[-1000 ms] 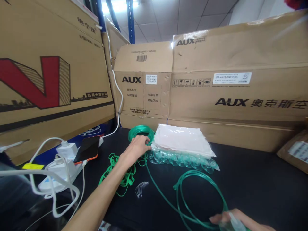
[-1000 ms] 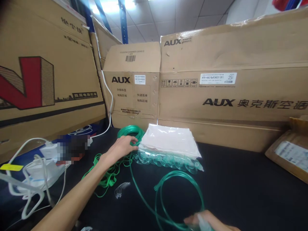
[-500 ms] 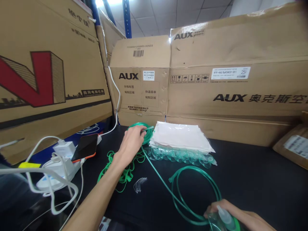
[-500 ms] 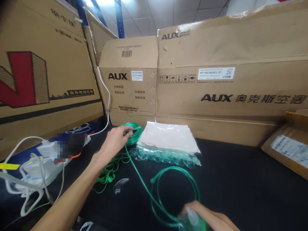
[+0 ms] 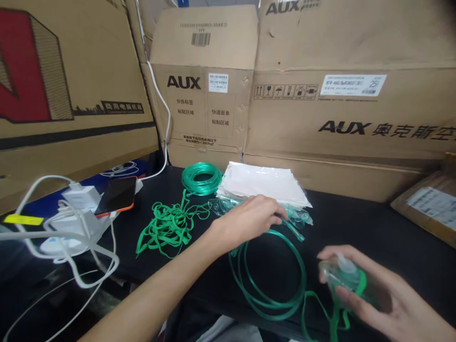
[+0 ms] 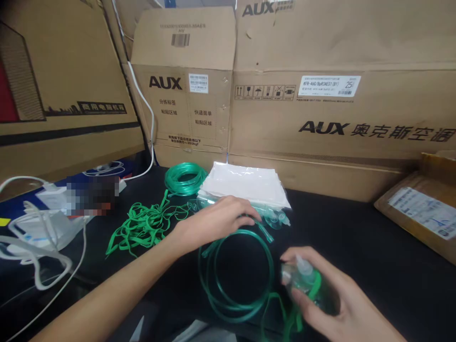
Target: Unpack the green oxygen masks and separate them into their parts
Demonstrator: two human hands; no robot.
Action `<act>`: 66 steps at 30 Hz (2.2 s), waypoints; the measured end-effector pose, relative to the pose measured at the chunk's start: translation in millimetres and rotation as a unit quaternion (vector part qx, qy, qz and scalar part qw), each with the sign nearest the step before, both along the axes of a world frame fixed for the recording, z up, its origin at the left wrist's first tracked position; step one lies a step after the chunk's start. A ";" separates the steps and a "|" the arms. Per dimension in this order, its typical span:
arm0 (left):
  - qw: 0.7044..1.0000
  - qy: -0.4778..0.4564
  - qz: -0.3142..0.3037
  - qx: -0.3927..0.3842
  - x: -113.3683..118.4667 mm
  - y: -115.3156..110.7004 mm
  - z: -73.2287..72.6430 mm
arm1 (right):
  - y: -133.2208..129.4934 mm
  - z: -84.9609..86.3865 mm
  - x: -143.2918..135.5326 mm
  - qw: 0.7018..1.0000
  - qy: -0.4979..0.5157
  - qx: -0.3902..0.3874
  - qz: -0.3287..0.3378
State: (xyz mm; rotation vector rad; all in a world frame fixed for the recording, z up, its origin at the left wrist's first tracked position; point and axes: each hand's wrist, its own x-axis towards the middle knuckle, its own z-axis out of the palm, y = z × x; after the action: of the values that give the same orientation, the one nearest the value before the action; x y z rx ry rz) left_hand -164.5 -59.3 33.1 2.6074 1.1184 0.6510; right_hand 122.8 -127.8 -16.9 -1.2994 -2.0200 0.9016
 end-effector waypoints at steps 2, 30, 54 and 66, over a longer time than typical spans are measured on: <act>1.000 0.005 -0.026 -0.014 7.3 -1.8 -9.3 | 10.0 6.5 -2.1 0.999 -0.012 0.045 -0.027; 0.941 0.239 0.239 0.026 1.2 -66.5 -23.3 | 28.7 0.5 -78.9 0.877 -0.361 0.304 -0.095; 0.942 0.214 0.247 0.072 -17.1 -85.1 -49.9 | 18.7 36.8 -41.8 0.998 -0.041 0.020 -0.048; 0.982 0.079 0.169 -0.019 -25.7 -58.3 -40.9 | 30.2 20.2 -71.5 0.993 -0.025 -0.093 0.062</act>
State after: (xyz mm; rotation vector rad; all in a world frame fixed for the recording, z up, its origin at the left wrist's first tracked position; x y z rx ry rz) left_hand -190.2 -117.7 -7.8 2.4929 1.6290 0.4844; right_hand 51.3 -97.6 3.4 -1.3163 -2.1169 1.1493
